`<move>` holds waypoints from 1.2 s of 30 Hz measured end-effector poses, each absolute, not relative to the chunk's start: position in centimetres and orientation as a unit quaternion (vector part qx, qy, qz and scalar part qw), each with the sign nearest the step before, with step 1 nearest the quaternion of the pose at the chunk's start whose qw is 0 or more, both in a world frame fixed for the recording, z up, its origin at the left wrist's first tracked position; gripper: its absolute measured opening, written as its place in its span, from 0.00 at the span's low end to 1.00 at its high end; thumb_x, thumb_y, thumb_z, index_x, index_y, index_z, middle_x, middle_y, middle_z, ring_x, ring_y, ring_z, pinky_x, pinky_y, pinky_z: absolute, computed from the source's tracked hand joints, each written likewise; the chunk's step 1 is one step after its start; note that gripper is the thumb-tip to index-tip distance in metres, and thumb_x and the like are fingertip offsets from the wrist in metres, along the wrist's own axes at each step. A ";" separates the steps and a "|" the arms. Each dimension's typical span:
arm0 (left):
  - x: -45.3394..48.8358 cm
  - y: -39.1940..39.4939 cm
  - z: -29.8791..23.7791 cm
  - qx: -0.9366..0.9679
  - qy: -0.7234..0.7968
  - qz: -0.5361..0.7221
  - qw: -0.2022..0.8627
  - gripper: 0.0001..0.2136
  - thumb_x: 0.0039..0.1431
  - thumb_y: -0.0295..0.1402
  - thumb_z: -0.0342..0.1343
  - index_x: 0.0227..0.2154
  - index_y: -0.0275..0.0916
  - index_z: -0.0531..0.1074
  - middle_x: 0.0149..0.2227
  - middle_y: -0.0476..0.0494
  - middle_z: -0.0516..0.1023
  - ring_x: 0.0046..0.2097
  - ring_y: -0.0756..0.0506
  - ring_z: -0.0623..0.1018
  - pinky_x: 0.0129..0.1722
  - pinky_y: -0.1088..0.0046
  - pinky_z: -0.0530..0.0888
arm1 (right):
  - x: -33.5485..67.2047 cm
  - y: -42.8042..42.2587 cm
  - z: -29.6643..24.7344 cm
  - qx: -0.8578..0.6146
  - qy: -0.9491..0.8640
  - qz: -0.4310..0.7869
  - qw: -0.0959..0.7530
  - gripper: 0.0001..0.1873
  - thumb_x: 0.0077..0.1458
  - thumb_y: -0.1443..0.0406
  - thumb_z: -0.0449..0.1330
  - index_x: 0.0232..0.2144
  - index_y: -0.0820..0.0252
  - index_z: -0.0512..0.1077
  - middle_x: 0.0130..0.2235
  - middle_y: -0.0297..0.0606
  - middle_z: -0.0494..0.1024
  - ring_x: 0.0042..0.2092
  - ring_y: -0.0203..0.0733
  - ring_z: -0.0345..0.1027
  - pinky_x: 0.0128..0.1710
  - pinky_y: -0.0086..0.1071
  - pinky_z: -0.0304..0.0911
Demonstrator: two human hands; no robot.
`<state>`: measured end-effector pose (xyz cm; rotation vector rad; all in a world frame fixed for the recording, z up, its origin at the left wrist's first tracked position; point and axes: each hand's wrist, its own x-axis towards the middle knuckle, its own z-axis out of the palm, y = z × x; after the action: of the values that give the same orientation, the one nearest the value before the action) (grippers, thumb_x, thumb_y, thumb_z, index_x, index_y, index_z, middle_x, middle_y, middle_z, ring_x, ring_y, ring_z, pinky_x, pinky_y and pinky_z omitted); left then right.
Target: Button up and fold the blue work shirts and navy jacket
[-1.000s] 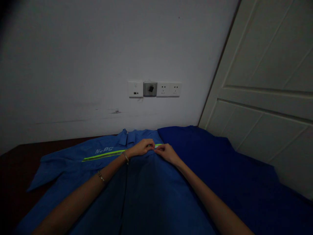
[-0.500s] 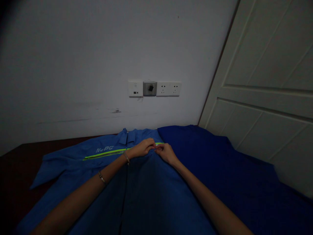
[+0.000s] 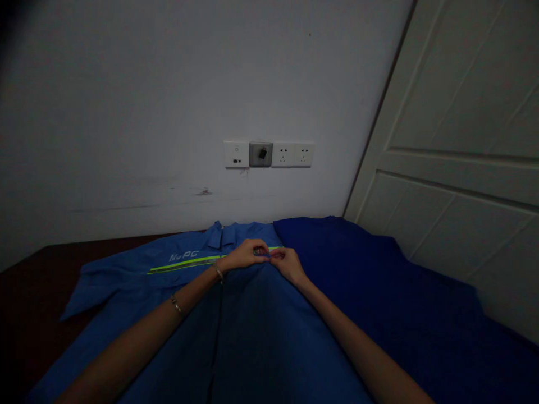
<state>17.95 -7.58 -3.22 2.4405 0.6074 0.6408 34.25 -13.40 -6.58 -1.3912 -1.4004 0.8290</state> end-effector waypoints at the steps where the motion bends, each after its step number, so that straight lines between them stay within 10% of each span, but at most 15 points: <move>1: 17.9 -7.5 -3.3 0.904 0.234 0.240 0.264 0.10 0.47 0.31 0.58 0.35 0.34 0.71 0.33 0.47 0.73 0.35 0.50 0.71 0.36 0.77 0.67 | 34.2 -13.4 -6.6 -0.571 -0.573 0.338 0.481 0.11 0.37 0.65 0.59 0.27 0.66 0.73 0.27 0.39 0.77 0.29 0.40 0.70 0.29 0.30 0.63; 17: 17.9 -7.3 -4.4 0.921 0.276 0.205 0.181 0.09 0.49 0.32 0.54 0.32 0.36 0.75 0.33 0.48 0.76 0.39 0.49 0.71 0.41 0.77 0.65 | 34.7 -13.2 -6.4 -0.537 -0.614 0.352 0.460 0.11 0.38 0.67 0.60 0.29 0.64 0.70 0.27 0.35 0.73 0.30 0.36 0.67 0.33 0.30 0.63; 26: 18.3 -7.6 -4.6 0.912 0.316 0.208 0.156 0.11 0.47 0.33 0.54 0.34 0.37 0.76 0.36 0.47 0.77 0.39 0.48 0.73 0.41 0.75 0.65 | 34.1 -15.1 -2.8 -0.494 -0.786 0.023 0.372 0.13 0.49 0.71 0.52 0.39 0.60 0.66 0.34 0.39 0.70 0.39 0.41 0.62 0.40 0.34 0.59; 36: 18.5 -8.1 -4.2 0.918 0.327 0.189 0.124 0.11 0.47 0.33 0.54 0.34 0.37 0.76 0.36 0.46 0.77 0.41 0.45 0.73 0.44 0.71 0.64 | 33.5 -15.5 -3.7 -0.497 -0.825 -0.059 0.262 0.13 0.53 0.74 0.48 0.41 0.63 0.64 0.36 0.43 0.70 0.40 0.43 0.60 0.38 0.34 0.59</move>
<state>18.48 -8.05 -4.24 2.6760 0.9532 0.5503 33.51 -15.50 -3.67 -1.3440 -2.2327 -0.1599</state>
